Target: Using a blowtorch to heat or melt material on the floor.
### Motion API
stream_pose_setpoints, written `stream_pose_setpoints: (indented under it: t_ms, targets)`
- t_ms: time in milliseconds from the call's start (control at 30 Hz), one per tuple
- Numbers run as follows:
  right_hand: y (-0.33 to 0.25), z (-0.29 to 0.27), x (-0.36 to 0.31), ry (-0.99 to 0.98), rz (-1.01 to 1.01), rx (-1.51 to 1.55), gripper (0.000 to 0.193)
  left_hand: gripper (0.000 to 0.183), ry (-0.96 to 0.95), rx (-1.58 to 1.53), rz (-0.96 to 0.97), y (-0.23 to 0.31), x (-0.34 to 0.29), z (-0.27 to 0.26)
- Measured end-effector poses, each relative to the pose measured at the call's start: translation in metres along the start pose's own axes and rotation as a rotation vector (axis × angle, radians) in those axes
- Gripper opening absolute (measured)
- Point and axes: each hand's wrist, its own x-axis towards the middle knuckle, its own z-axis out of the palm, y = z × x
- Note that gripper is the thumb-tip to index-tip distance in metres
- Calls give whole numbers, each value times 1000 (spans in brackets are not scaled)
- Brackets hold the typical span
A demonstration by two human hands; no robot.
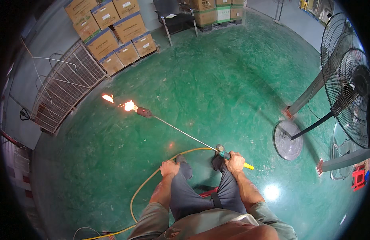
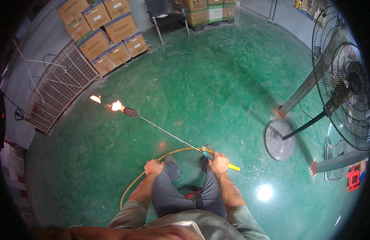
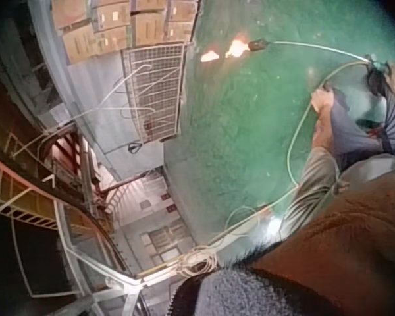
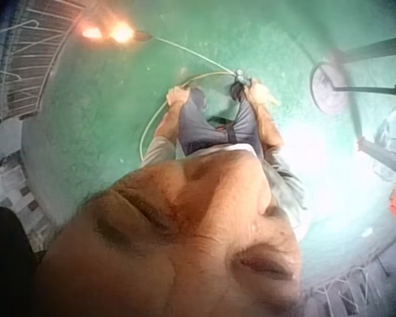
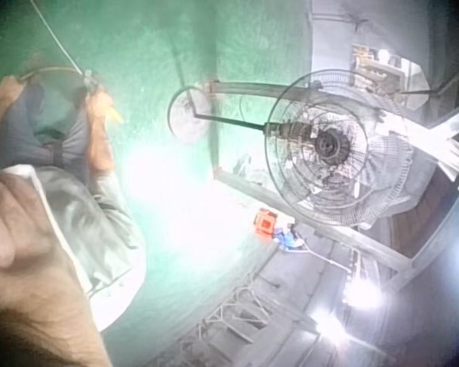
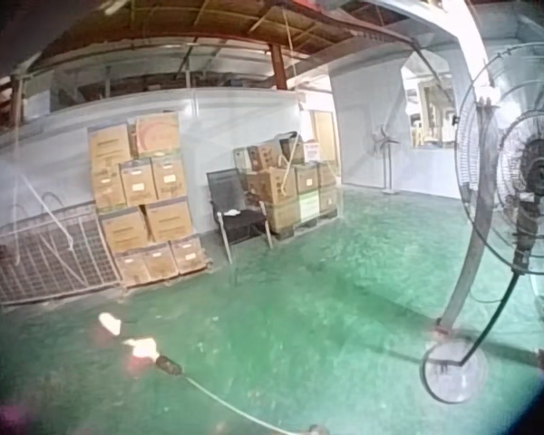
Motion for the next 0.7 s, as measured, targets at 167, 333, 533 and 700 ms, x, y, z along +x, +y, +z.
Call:
stream_pose_setpoints:
  t_ms: [167,333,533,700]
  targets:
    - [3,-1,0,-4,6,7,27,42,-127,-27,-42,8,0,-10]
    - [1,-3,0,8,-8,17,27,41,-150,-30,-71,6,0,-12]
    - [4,3,0,10,0,28,28,41,-158,-30,-56,11,-2,-16]
    - [4,0,-1,0,5,31,29,43,-182,-22,-72,10,-1,-13]
